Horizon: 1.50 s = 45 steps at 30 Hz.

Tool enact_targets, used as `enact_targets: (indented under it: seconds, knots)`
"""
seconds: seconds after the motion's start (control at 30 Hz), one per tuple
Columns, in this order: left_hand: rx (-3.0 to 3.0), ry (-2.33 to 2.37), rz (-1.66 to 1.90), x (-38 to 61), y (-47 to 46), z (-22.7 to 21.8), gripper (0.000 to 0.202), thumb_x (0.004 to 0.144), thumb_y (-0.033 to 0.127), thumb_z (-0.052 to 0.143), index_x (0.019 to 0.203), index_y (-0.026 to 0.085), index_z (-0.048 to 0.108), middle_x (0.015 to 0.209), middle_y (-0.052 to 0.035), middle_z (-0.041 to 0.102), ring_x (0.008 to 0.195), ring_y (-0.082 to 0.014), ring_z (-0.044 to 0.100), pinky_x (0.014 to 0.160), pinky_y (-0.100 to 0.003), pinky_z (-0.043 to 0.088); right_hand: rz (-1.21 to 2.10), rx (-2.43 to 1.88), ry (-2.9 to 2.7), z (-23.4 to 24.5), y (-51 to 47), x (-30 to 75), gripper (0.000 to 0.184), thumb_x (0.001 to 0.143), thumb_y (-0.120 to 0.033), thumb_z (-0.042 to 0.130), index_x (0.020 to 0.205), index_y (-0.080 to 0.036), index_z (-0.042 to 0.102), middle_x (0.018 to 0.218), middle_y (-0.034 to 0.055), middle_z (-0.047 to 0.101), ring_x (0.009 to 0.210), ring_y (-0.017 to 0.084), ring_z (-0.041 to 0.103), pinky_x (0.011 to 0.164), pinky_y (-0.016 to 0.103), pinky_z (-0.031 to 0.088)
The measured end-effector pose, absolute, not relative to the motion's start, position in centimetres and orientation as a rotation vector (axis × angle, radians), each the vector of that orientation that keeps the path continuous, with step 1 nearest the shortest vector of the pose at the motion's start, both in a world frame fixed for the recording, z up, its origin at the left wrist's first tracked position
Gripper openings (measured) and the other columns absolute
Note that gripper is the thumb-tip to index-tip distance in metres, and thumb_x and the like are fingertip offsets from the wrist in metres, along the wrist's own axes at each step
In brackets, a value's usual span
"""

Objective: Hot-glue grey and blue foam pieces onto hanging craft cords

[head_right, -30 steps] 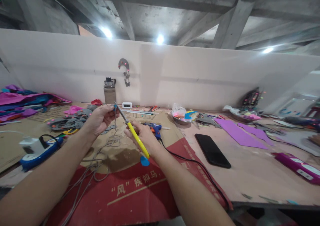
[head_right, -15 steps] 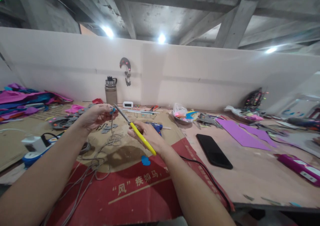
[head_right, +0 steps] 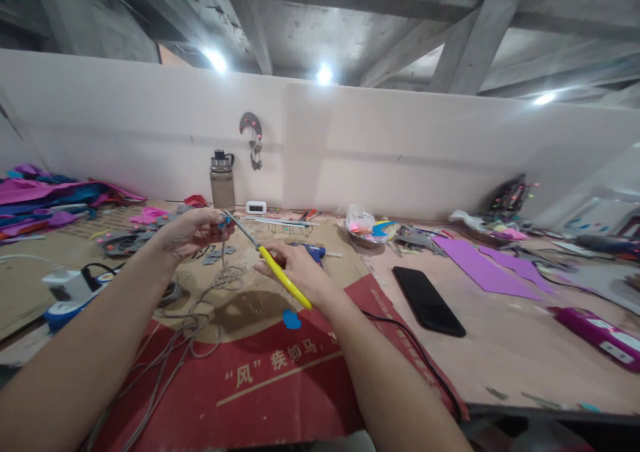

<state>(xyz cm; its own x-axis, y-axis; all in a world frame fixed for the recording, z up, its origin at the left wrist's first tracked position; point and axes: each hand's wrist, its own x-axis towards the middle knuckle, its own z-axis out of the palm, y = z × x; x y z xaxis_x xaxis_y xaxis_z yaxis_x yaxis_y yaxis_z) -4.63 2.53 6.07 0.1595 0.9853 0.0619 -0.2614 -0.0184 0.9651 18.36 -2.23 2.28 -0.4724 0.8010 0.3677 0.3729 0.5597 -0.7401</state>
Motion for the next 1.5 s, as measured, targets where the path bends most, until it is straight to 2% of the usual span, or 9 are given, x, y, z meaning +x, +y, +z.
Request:
enact_targets:
  seconds: [0.63,0.8,0.87,1.03,1.1,1.17,1.27,1.4,1.5]
  knots:
    - [1.096,0.963,1.229,-4.6,2.4,6.3,0.005,0.058,0.010,0.062,0.061,0.011,0.065,0.067,-0.0117,0.068,0.063,-0.0198,0.066,0.052,-0.025,0.052,0.425,-1.006,-2.195,2.1,-2.0,18.5,0.033,0.082,-0.048,0.052,0.092,-0.019,0.062,0.071,-0.0003,0.059,0.061,0.011,0.048,0.057,0.024,0.036]
    - [1.066,0.968,1.258,-4.9,2.7,6.1,0.005,0.059,0.009,0.062,0.063,0.012,0.065,0.067,-0.0113,0.068,0.060,-0.0184,0.065,0.052,-0.025,0.053,0.459,-0.993,-2.139,2.1,-2.1,18.3,0.030,0.081,-0.046,0.054,0.092,-0.019,0.062,0.073,-0.0001,0.061,0.061,0.011,0.050,0.058,0.023,0.038]
    - [1.075,0.950,1.243,-4.8,2.7,6.2,0.006,0.060,0.010,0.063,0.065,0.011,0.065,0.068,-0.0102,0.068,0.059,-0.0160,0.064,0.054,-0.024,0.053,0.569,-0.985,-2.041,2.0,-2.0,18.1,0.030,0.080,-0.047,0.054,0.090,-0.019,0.061,0.073,-0.0006,0.060,0.058,0.010,0.051,0.054,0.022,0.040]
    - [1.146,0.885,1.228,-4.0,2.9,5.7,0.012,0.062,0.014,0.066,0.073,0.010,0.064,0.066,-0.0053,0.064,0.057,-0.0106,0.060,0.049,-0.017,0.047,0.798,-1.176,-1.661,2.0,-0.7,19.1,0.040,0.079,-0.055,0.048,0.101,-0.022,0.054,0.054,-0.0069,0.047,0.035,0.008,0.039,0.036,0.020,0.034]
    - [1.173,0.877,1.238,-3.6,3.0,5.2,0.012,0.062,0.016,0.069,0.069,0.010,0.063,0.061,-0.0021,0.059,0.052,-0.0070,0.054,0.044,-0.014,0.041,0.630,-1.285,-1.568,2.1,0.2,20.7,0.043,0.079,-0.055,0.047,0.105,-0.021,0.054,0.057,-0.0045,0.051,0.041,0.011,0.047,0.040,0.021,0.038]
    - [1.206,0.865,1.222,-3.1,3.2,4.7,0.013,0.062,0.018,0.071,0.067,0.010,0.061,0.056,0.0012,0.053,0.046,-0.0039,0.046,0.038,-0.012,0.033,0.344,-1.442,-1.520,2.2,1.3,22.8,0.038,0.079,-0.049,0.051,0.102,-0.020,0.059,0.070,0.0023,0.061,0.060,0.016,0.059,0.053,0.024,0.044]
    - [1.256,0.870,1.185,-2.5,3.3,4.2,0.016,0.062,0.020,0.071,0.064,0.011,0.059,0.049,0.0038,0.046,0.041,-0.0026,0.038,0.034,-0.012,0.024,0.057,-1.843,-1.436,1.9,2.6,25.8,0.032,0.080,-0.037,0.051,0.102,-0.017,0.062,0.089,0.0112,0.066,0.085,0.024,0.062,0.071,0.030,0.045]
    - [1.274,0.871,1.177,-2.0,3.1,4.1,0.019,0.062,0.023,0.072,0.065,0.012,0.056,0.049,0.0035,0.047,0.041,-0.0025,0.037,0.036,-0.013,0.023,-0.020,-2.179,-1.495,0.3,3.9,27.9,0.037,0.081,-0.027,0.046,0.113,-0.010,0.056,0.100,0.0188,0.065,0.094,0.028,0.062,0.075,0.033,0.045]
    - [1.269,0.851,1.176,-1.7,2.8,4.2,0.020,0.062,0.024,0.072,0.066,0.013,0.056,0.049,0.0045,0.046,0.039,-0.0019,0.034,0.036,-0.013,0.021,-0.009,-2.264,-1.569,-1.2,4.6,28.6,0.037,0.079,-0.021,0.047,0.112,-0.007,0.055,0.103,0.0201,0.064,0.097,0.028,0.062,0.076,0.032,0.046]
